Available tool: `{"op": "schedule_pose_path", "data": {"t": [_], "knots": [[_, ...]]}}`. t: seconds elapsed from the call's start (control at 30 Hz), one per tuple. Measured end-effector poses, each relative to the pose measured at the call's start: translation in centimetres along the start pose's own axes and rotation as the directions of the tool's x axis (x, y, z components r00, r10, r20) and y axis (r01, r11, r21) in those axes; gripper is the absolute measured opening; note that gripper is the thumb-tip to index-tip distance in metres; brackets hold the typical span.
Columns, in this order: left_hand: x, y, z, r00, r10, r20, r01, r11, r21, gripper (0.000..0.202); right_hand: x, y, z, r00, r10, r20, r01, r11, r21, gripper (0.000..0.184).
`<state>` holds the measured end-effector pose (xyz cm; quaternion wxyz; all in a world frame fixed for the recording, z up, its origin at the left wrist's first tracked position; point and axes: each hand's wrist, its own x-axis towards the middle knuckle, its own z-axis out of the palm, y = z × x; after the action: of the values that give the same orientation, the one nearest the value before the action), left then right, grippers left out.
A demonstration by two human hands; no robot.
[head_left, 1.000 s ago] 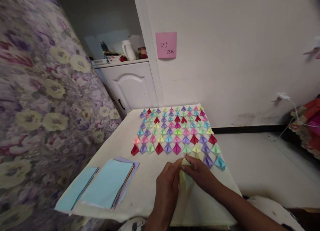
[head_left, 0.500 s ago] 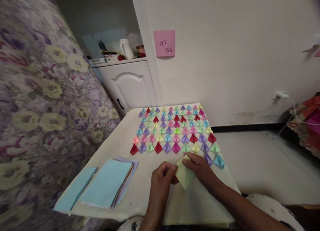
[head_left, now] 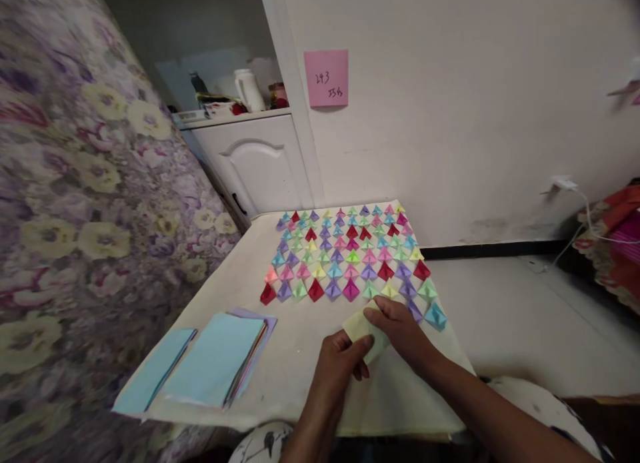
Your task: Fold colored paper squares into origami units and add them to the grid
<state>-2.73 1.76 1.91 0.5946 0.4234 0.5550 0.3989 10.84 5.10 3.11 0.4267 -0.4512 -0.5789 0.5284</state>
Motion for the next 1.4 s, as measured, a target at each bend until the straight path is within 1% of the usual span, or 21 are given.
{"op": "schedule_pose_path", "data": {"t": [0.13, 0.27, 0.33, 0.4, 0.57, 0.73, 0.9, 0.97, 1.1, 1.17, 1.27, 1.4], "knots": [[-0.3, 0.2, 0.0, 1.0, 0.024, -0.018, -0.024, 1.0, 0.002, 0.026, 0.1, 0.0, -0.2, 1.0, 0.0, 0.007, 0.0, 1.0, -0.007, 0.023], [-0.2, 0.4, -0.3, 0.997, 0.051, -0.056, -0.051, 0.999, -0.01, 0.026, 0.2, 0.0, -0.4, 0.994, 0.03, 0.103, -0.027, 0.999, -0.03, 0.011], [-0.1, 0.4, -0.4, 0.997, 0.048, -0.06, -0.049, 0.999, -0.013, 0.026, 0.2, 0.1, -0.6, 0.989, 0.052, 0.135, -0.052, 0.999, -0.008, 0.009], [0.0, 0.4, -0.4, 0.999, 0.037, -0.034, -0.037, 0.999, -0.012, 0.026, 0.3, 0.2, -0.7, 0.99, 0.059, 0.13, -0.061, 0.998, 0.008, 0.01], [-0.2, 0.6, -0.3, 0.996, 0.007, 0.084, -0.007, 1.0, -0.001, 0.027, 0.6, 0.5, -1.5, 0.994, 0.064, 0.091, -0.065, 0.998, 0.006, 0.017], [-0.5, 0.7, -0.4, 0.994, 0.058, 0.091, -0.061, 0.998, 0.033, 0.024, 0.9, 0.4, -2.2, 0.995, 0.054, 0.085, -0.056, 0.998, 0.019, 0.019], [-0.4, 0.9, -0.7, 0.991, 0.044, 0.129, -0.053, 0.996, 0.068, 0.021, 0.7, 0.0, -2.3, 0.995, 0.044, 0.091, -0.045, 0.999, 0.015, 0.02], [-0.3, 1.0, -0.8, 0.991, 0.052, 0.123, -0.059, 0.996, 0.059, 0.022, 0.6, 0.0, -2.2, 0.995, 0.036, 0.092, -0.037, 0.999, 0.011, 0.02], [-0.3, 0.8, -0.8, 0.995, 0.081, 0.056, -0.083, 0.996, 0.028, 0.022, 0.4, -0.1, -1.6, 0.992, 0.019, 0.121, -0.018, 1.0, -0.014, 0.017], [-0.3, 0.7, -0.8, 0.994, 0.105, 0.034, -0.106, 0.994, 0.039, 0.021, 0.3, -0.2, -1.4, 0.991, 0.012, 0.133, -0.01, 1.0, -0.011, 0.017], [-0.3, 0.7, -0.9, 0.99, 0.137, 0.025, -0.139, 0.988, 0.066, 0.022, 0.3, -0.3, -1.3, 0.992, 0.001, 0.122, 0.001, 1.0, -0.015, 0.016], [-0.2, 1.0, -1.0, 0.987, 0.159, 0.037, -0.16, 0.987, 0.022, 0.025, 0.1, -0.6, -1.3, 0.988, 0.0, 0.153, -0.002, 1.0, 0.015, 0.015]]}}
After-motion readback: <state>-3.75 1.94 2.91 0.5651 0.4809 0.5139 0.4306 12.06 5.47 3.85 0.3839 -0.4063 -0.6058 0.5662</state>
